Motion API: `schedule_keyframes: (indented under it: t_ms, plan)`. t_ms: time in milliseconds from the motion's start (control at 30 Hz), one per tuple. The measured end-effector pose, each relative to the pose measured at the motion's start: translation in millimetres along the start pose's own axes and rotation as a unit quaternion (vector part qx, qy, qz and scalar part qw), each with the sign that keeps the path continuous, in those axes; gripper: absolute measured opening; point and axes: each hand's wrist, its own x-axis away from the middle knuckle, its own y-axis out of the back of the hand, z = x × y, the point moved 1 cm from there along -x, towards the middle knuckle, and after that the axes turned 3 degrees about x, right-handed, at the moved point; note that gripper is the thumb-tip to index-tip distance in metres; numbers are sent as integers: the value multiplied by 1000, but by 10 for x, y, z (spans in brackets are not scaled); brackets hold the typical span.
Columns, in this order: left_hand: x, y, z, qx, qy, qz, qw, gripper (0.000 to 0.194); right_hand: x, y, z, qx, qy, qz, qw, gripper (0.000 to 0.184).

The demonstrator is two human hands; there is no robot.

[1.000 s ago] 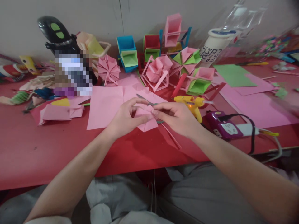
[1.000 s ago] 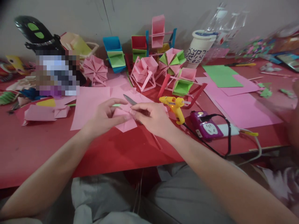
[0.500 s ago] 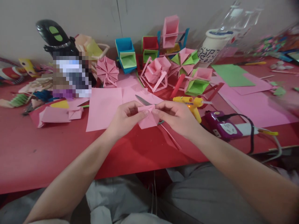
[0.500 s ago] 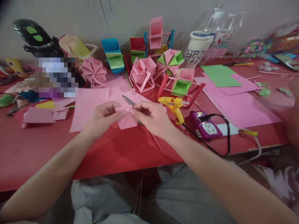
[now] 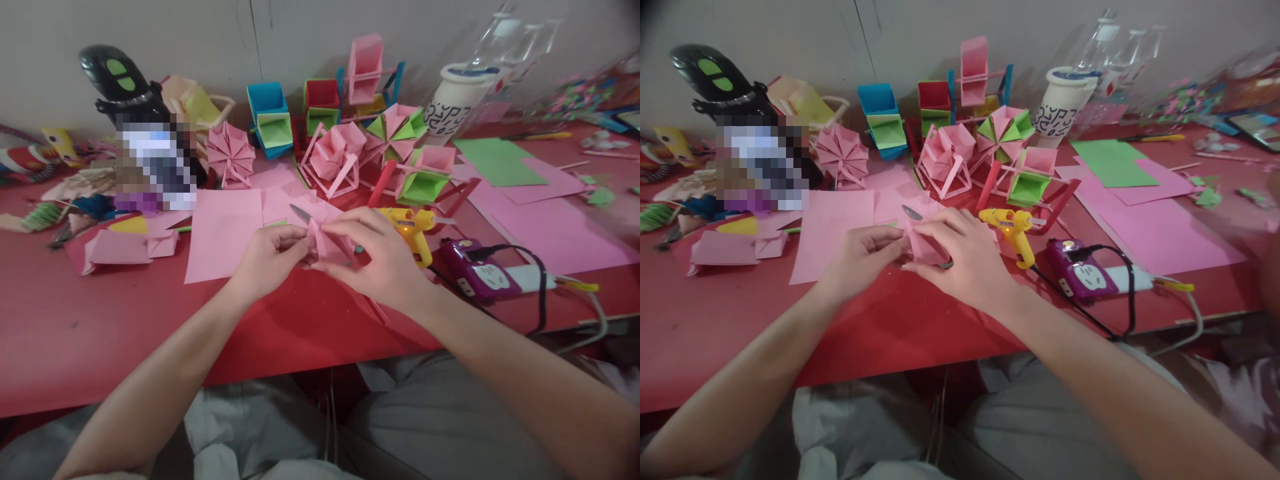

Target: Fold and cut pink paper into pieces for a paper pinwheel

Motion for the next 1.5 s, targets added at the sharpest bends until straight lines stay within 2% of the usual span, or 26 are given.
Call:
schedule_keyframes:
  t_ms: [100,333,600,767,933,1300,1500]
  plan:
    - [-3,-11,6,23,3,-4,1000,18,16,-45,-7,23,2,22,1000,44]
    - [-8,-41,0,32,13,-20,999,15,20,-125,11,26,19,5,999,26]
    - [-9,-30,-16,-11,18,2,1000,13,32,-170,47,24,29,17,999,27]
    - [6,-53,8,-34,1,9,999,16,19,-173,41,4,23,-10,1000,24]
    - [25,-70,7,-74,-24,9,997,17,0,-147,52,-2,-12,-44,999,21]
    - [25,-77,49,-54,-62,9,997,17,-11,-136,54,-15,-7,-58,998,17]
    - [3,-67,48,4,-45,-7,999,14,-6,-139,49,-7,13,-63,998,18]
